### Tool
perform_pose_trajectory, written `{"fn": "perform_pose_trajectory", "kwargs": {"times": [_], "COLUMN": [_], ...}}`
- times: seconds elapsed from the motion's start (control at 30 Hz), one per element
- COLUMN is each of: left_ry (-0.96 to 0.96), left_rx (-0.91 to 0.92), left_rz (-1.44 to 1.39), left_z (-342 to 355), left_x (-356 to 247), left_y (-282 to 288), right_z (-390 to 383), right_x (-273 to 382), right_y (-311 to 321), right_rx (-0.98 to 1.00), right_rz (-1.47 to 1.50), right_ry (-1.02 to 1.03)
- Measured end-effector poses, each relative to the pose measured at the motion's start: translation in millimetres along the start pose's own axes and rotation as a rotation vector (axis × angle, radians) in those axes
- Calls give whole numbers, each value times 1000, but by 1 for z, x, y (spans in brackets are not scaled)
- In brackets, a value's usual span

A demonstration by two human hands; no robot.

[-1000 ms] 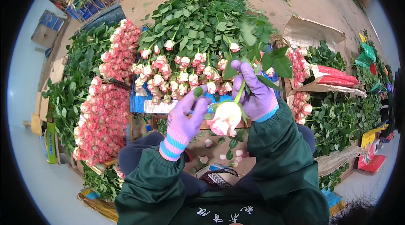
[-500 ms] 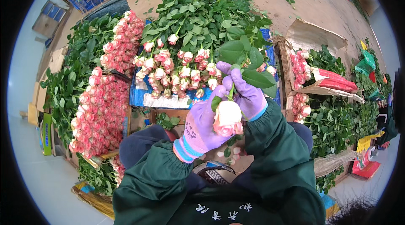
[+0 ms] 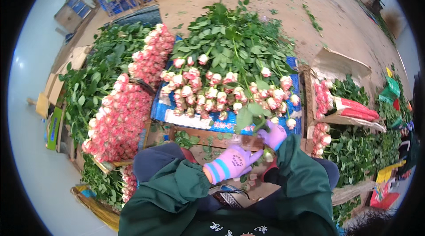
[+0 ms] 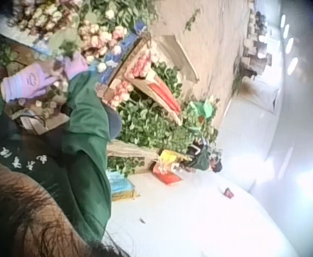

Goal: The person is sitting on the floor in a flower processing area, trimming the leaves and thorns from individual pink roses. They pick up each rose, strip the lower stem, and place the cleaned flower into a blue crate.

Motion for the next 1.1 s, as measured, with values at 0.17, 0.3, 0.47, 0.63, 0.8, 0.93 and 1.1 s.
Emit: {"fn": "perform_pose_trajectory", "kwargs": {"times": [0.17,0.3,0.47,0.63,0.8,0.93,1.1], "left_ry": [37,25,25,51,98,83,75], "left_rx": [5,-6,-50,44,5,7,-92], "left_rz": [-11,-43,-23,-39,13,-32,1], "left_z": [-6,-13,-22,-29,-39,-42,-49], "left_x": [6,7,6,8,9,11,12], "left_y": [-2,-13,-12,-13,-12,-19,-21], "right_z": [-20,-26,-27,-29,-28,-28,-21], "right_x": [-5,-15,-22,-15,-8,-4,-3], "right_y": [1,-5,-12,-20,-33,-45,-67], "right_rx": [-185,-41,45,8,54,49,209], "right_rz": [-532,-734,-810,-801,-774,-779,-836], "right_ry": [288,279,303,470,514,567,481]}}
Point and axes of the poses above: each hand's wrist, its own z-axis towards the middle knuckle, its own y-axis out of the back of the hand, x = y × z, the point moved 8 cm from there along z, towards the middle knuckle, and after that the axes turned 4 degrees about y, right-handed, at the moved point
